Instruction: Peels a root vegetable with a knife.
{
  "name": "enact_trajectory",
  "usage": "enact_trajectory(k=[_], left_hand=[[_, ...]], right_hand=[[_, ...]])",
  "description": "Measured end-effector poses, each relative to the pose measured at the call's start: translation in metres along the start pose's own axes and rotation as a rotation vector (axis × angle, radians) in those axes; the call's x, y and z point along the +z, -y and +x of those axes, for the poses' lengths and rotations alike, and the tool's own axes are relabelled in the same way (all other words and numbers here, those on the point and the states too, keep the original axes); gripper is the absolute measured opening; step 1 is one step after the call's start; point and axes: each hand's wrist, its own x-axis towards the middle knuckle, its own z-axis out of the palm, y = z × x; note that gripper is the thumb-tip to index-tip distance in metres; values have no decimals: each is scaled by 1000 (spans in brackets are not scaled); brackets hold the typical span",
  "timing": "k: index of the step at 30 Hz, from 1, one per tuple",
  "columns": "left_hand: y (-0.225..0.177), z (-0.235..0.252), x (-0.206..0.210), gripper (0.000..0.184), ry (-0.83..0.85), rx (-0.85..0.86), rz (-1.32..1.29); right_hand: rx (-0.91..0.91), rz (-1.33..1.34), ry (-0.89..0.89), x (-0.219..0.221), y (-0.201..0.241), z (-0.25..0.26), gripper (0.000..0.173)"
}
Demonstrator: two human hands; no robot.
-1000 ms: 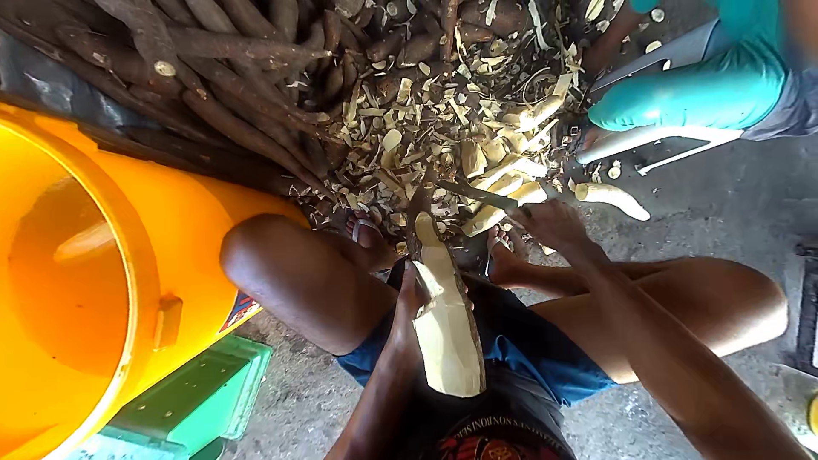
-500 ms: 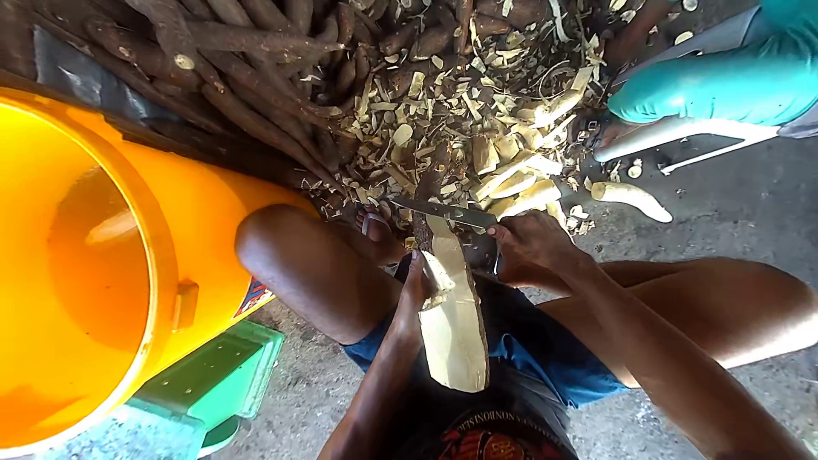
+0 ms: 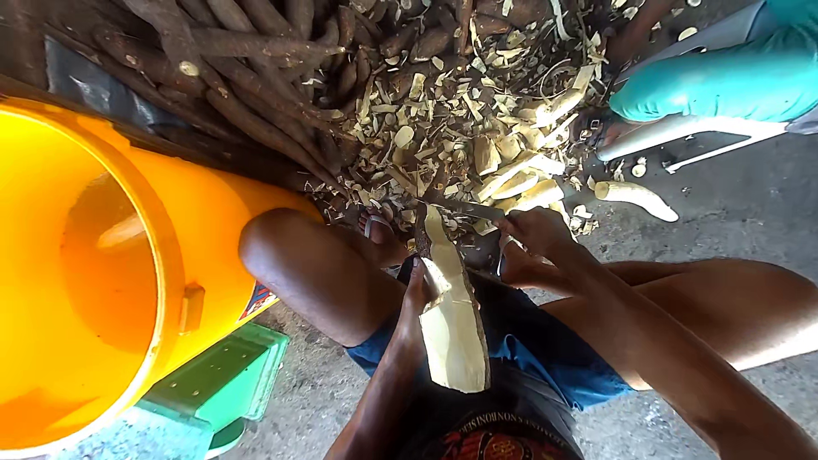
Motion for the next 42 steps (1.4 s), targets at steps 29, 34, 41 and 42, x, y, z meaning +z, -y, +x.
enact_trajectory(k=[29,34,41,42], left_hand=[[15,-18,16,69,3,-93,-203],[1,3,18,54,-124,120,62],[-29,-3,41,49,-191,183,157],[-31,-3,41,50,-181,166,213]], right_hand=[[308,273,-162,-27,-12,-9,74],[72,487,-28,2,5,-7,70],[10,391,-183,-28,6,-37,74],[30,401,-222,-33,5,-29,76]])
